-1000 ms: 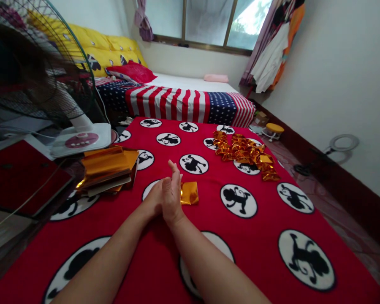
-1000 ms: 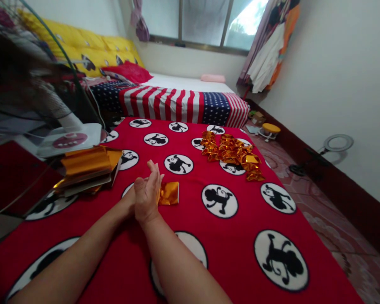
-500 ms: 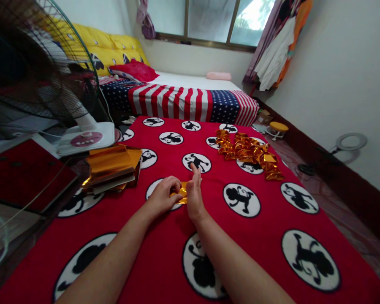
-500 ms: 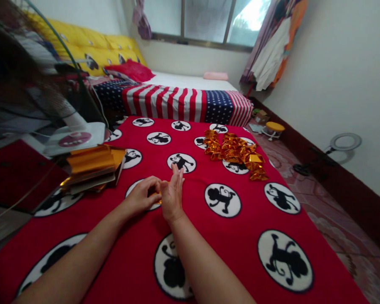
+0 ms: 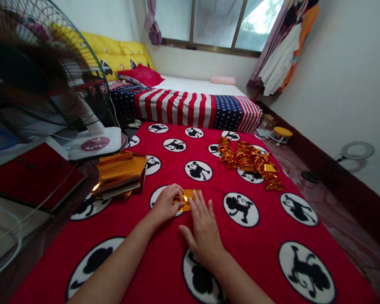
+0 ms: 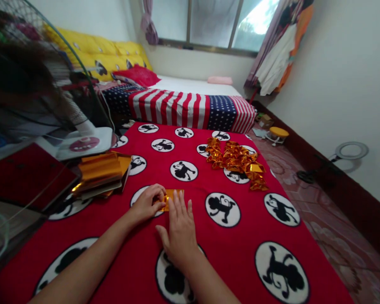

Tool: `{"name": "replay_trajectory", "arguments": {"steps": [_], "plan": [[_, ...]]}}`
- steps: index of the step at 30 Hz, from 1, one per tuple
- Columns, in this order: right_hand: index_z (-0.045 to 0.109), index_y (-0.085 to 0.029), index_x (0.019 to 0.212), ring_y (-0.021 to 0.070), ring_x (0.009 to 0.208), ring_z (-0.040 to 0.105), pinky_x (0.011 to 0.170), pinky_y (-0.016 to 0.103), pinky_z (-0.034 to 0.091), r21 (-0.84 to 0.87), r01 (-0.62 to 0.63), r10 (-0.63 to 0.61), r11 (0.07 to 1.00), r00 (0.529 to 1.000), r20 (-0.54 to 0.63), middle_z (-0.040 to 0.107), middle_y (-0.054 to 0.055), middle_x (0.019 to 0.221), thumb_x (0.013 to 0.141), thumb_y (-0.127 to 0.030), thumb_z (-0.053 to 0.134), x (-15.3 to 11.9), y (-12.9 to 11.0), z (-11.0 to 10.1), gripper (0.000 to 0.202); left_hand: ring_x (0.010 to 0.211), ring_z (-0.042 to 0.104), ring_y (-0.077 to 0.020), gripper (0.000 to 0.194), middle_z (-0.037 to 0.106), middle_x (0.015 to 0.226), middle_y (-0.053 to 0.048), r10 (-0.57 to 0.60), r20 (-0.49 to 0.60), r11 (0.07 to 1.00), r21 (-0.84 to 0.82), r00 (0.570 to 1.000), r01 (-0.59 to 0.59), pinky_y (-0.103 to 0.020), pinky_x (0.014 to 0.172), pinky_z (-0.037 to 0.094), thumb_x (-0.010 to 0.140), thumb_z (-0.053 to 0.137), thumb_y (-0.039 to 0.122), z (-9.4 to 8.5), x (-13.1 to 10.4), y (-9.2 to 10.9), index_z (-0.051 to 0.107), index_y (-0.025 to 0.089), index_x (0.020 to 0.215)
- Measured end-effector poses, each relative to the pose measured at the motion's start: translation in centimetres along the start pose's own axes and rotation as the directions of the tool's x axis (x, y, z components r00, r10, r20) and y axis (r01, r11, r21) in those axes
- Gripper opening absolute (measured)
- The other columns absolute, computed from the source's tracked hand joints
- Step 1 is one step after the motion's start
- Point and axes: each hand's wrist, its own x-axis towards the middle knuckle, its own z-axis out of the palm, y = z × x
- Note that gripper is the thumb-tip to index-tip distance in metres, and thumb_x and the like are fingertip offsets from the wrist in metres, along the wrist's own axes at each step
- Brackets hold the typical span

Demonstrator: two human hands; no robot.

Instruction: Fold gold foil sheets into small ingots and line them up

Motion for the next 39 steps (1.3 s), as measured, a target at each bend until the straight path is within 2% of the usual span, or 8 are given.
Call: {"name": "replay_trajectory", "arguments": {"steps": [6, 9, 12, 16, 24, 33, 36, 39], "plan": [[0.024, -0.011, 0.153, 0.0285, 0.148, 0.012, 0.119, 0.054, 0.014, -0.140, -0.036, 0.060, 0.990, 0.984, 0.170, 0.015, 0.012, 0.159, 0.091, -0.043, 0.050, -1.1, 1.0, 0.8, 0.074, 0.091, 0.060, -0.0194, 0.011, 0.065, 0.092, -0.005, -0.011, 0.002, 0.999, 0.032, 1.000, 0.011, -0.036, 0.085, 0.049, 0.077, 0.059, 0.009, -0.1, -0.2, 0.8, 0.064, 0.018, 0.082], [0.023, -0.010, 0.153, 0.0291, 0.148, 0.011, 0.119, 0.055, 0.011, -0.180, -0.036, 0.069, 0.983, 0.981, 0.180, 0.014, 0.013, 0.159, 0.093, -0.045, 0.045, -1.2, 1.1, 1.0, 0.072, 0.113, 0.056, -0.0246, 0.017, 0.065, 0.116, -0.008, -0.025, -0.132, 0.985, 0.166, 0.991, 0.047, -0.047, 0.104, 0.041, 0.087, 0.055, 0.023, 1.1, -0.7, 2.9, 0.069, 0.023, 0.097], [0.024, -0.018, 0.153, 0.0312, 0.147, 0.014, 0.118, 0.057, 0.005, -0.201, 0.030, 0.015, 0.979, 0.975, 0.220, 0.023, 0.011, 0.158, 0.094, -0.038, 0.045, -1.5, 1.1, 1.1, 0.066, 0.142, 0.033, -0.0231, 0.044, 0.043, 0.150, -0.007, 0.078, 0.071, 0.987, 0.138, 0.994, -0.087, -0.050, 0.120, 0.019, 0.095, 0.046, 0.033, 3.2, -1.4, 5.3, 0.049, 0.026, 0.138], [0.021, -0.025, 0.153, 0.0353, 0.146, 0.014, 0.116, 0.061, 0.001, -0.222, 0.100, -0.045, 0.970, 0.970, 0.239, 0.026, 0.008, 0.158, 0.089, -0.030, 0.050, -1.6, 1.1, 1.1, 0.070, 0.150, 0.008, -0.0258, 0.067, 0.012, 0.162, -0.009, 0.082, 0.280, 0.983, 0.137, 0.957, -0.124, -0.052, 0.120, 0.016, 0.096, 0.037, 0.052, 4.6, -1.8, 6.4, 0.019, 0.024, 0.153], [0.015, -0.017, 0.154, 0.0282, 0.149, 0.009, 0.119, 0.052, 0.008, -0.255, 0.006, 0.047, 0.967, 0.978, 0.201, 0.017, 0.009, 0.160, 0.092, -0.034, 0.044, -1.3, 1.0, 1.0, 0.071, 0.150, 0.004, -0.0227, 0.073, 0.005, 0.163, -0.009, 0.051, 0.335, 0.944, 0.293, 0.941, -0.155, -0.046, 0.122, 0.015, 0.096, 0.032, 0.056, 2.7, -2.7, 3.7, 0.005, 0.022, 0.155], [0.022, -0.012, 0.153, 0.0248, 0.149, 0.005, 0.119, 0.054, 0.004, -0.202, -0.064, 0.111, 0.977, 0.967, 0.228, 0.010, 0.009, 0.160, 0.096, -0.047, 0.036, -1.2, 0.8, 0.7, 0.068, 0.149, 0.016, -0.0200, 0.058, 0.021, 0.160, -0.009, -0.059, 0.231, 0.817, 0.571, 0.971, -0.087, -0.044, 0.119, 0.021, 0.099, 0.033, 0.034, -0.5, -3.7, 0.4, 0.019, 0.018, 0.153], [0.023, -0.011, 0.153, 0.0268, 0.149, 0.004, 0.118, 0.057, 0.002, -0.153, -0.139, 0.166, 0.978, 0.970, 0.180, 0.011, 0.011, 0.159, 0.095, -0.053, 0.039, -0.5, -0.6, 0.3, 0.073, 0.148, 0.017, -0.0206, 0.057, 0.022, 0.160, -0.008, -0.048, 0.205, 0.811, 0.580, 0.978, -0.081, -0.045, 0.119, 0.020, 0.098, 0.032, 0.033, -0.4, -3.9, -0.2, 0.022, 0.019, 0.153], [0.014, -0.014, 0.155, 0.0256, 0.149, 0.002, 0.119, 0.054, 0.006, -0.002, -0.062, 0.061, 0.998, 0.989, 0.135, 0.007, 0.010, 0.160, 0.091, -0.057, 0.045, 1.6, -3.4, 0.3, 0.083, 0.147, 0.022, -0.0219, 0.057, 0.027, 0.158, -0.007, -0.027, 0.185, 0.832, 0.549, 0.982, -0.081, -0.045, 0.118, 0.021, 0.097, 0.033, 0.036, 0.5, -4.0, -1.1, 0.026, 0.021, 0.152]]}}
